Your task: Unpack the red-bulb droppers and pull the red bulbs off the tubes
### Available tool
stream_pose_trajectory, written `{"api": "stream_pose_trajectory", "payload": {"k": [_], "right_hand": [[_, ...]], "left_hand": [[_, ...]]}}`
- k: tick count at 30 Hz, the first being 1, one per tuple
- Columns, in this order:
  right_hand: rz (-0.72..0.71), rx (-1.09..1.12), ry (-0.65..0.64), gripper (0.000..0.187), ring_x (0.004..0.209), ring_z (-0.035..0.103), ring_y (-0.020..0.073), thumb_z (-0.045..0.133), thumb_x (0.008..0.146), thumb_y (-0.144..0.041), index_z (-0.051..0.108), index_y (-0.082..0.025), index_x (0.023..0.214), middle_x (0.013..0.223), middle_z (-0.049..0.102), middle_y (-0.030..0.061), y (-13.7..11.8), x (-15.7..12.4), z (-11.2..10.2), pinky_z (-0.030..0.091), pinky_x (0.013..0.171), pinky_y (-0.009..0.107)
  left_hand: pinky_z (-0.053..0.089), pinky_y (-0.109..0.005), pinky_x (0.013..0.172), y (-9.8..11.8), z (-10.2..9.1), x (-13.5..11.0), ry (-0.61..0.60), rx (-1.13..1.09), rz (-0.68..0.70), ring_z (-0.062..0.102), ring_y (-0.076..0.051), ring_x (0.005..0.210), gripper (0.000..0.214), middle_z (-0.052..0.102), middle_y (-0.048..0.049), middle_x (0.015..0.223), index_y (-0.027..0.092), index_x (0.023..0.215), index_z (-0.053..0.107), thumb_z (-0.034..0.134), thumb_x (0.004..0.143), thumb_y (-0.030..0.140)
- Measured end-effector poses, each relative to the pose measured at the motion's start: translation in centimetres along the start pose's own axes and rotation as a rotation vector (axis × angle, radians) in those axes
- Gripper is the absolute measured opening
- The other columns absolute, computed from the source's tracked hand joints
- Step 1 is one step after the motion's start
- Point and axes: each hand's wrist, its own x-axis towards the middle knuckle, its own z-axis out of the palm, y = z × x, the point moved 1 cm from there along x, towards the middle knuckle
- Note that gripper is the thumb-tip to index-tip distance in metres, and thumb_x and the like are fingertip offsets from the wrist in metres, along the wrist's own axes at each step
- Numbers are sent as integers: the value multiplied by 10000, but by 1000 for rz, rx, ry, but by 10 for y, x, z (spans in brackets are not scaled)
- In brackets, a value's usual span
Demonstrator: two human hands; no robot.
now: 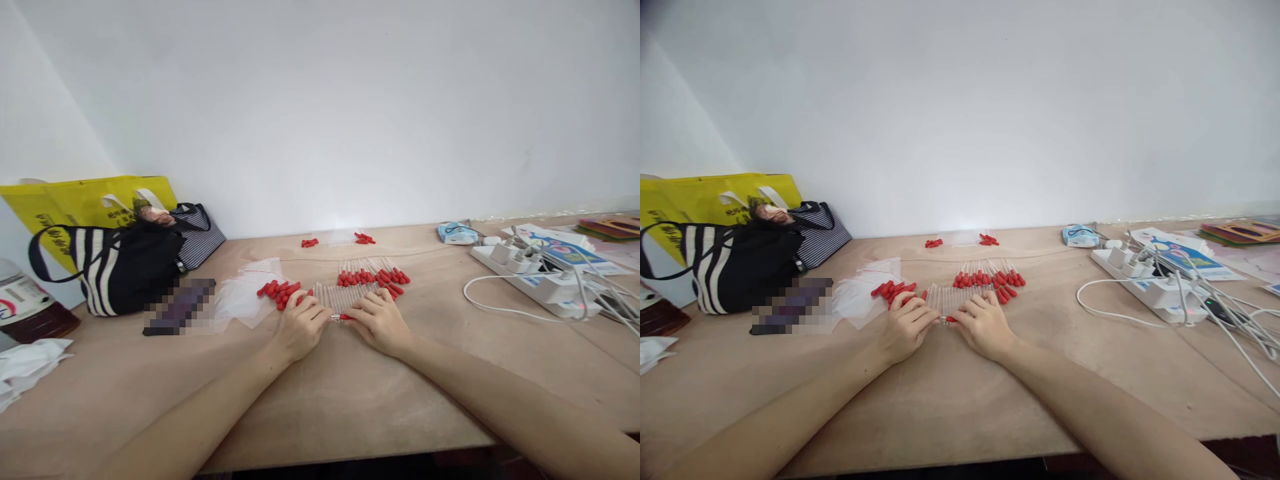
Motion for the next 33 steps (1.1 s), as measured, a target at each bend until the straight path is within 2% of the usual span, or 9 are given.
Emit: {"api": "stream_pose_trajectory", "payload": {"k": [8,12,15,19,21,24,28,30,33], "right_hand": [[-30,-57,2,196,658,407,136,435,820,-230,602,-185,728,625,551,13,-4,-1,-2,202,663,329],[-41,-67,-22,202,654,409,136,426,801,-206,586,-186,679,621,539,11,2,-5,-4,205,663,327],[96,-95,-23,227,666,437,137,428,799,-225,567,-168,630,622,545,21,20,-14,-11,222,695,326],[247,-67,44,215,741,502,135,437,823,-304,623,-203,790,774,610,29,44,-24,-22,225,722,313],[325,-53,100,219,763,519,133,441,824,-338,633,-233,837,806,616,22,51,-23,-23,229,723,305],[481,-43,143,227,771,536,142,451,806,-374,637,-251,845,796,620,9,60,-20,-20,237,716,302],[700,-35,82,246,741,552,164,470,764,-426,642,-253,794,773,640,-3,72,-21,-19,241,704,316],[770,-14,44,255,725,557,170,483,741,-448,643,-252,776,749,649,-7,76,-22,-21,243,708,325],[838,20,3,269,718,567,179,489,721,-461,643,-248,777,725,657,-7,79,-23,-23,249,726,338]], "left_hand": [[306,-377,785,8,-9,5,48,78,23,527,-136,662,208,620,15,574,214,715,616,437,810,164],[302,-383,795,2,-9,2,45,49,-1,527,-144,665,202,634,18,594,222,719,615,442,801,156],[318,-370,782,-10,-12,-8,77,21,-95,529,-143,654,173,647,12,642,208,747,604,450,801,150],[359,-333,729,-15,-17,-14,83,-80,-214,544,-161,719,169,644,-19,719,185,810,585,417,831,191],[382,-325,720,-15,-19,-9,63,-181,-327,548,-175,767,196,641,-36,765,177,847,577,385,841,220],[425,-309,703,-22,-20,3,-24,-425,-613,570,-173,769,215,643,-44,801,170,873,571,386,824,268],[453,-242,579,-40,-13,22,-246,-722,-974,586,-133,611,211,635,-32,691,147,861,589,484,747,290],[440,-210,531,-45,-6,32,-376,-716,-1050,577,-112,564,205,625,-25,647,138,848,594,500,731,279],[410,-188,471,-45,5,46,-490,-630,-1065,554,-97,501,173,616,-10,608,144,790,607,522,697,262]]}}
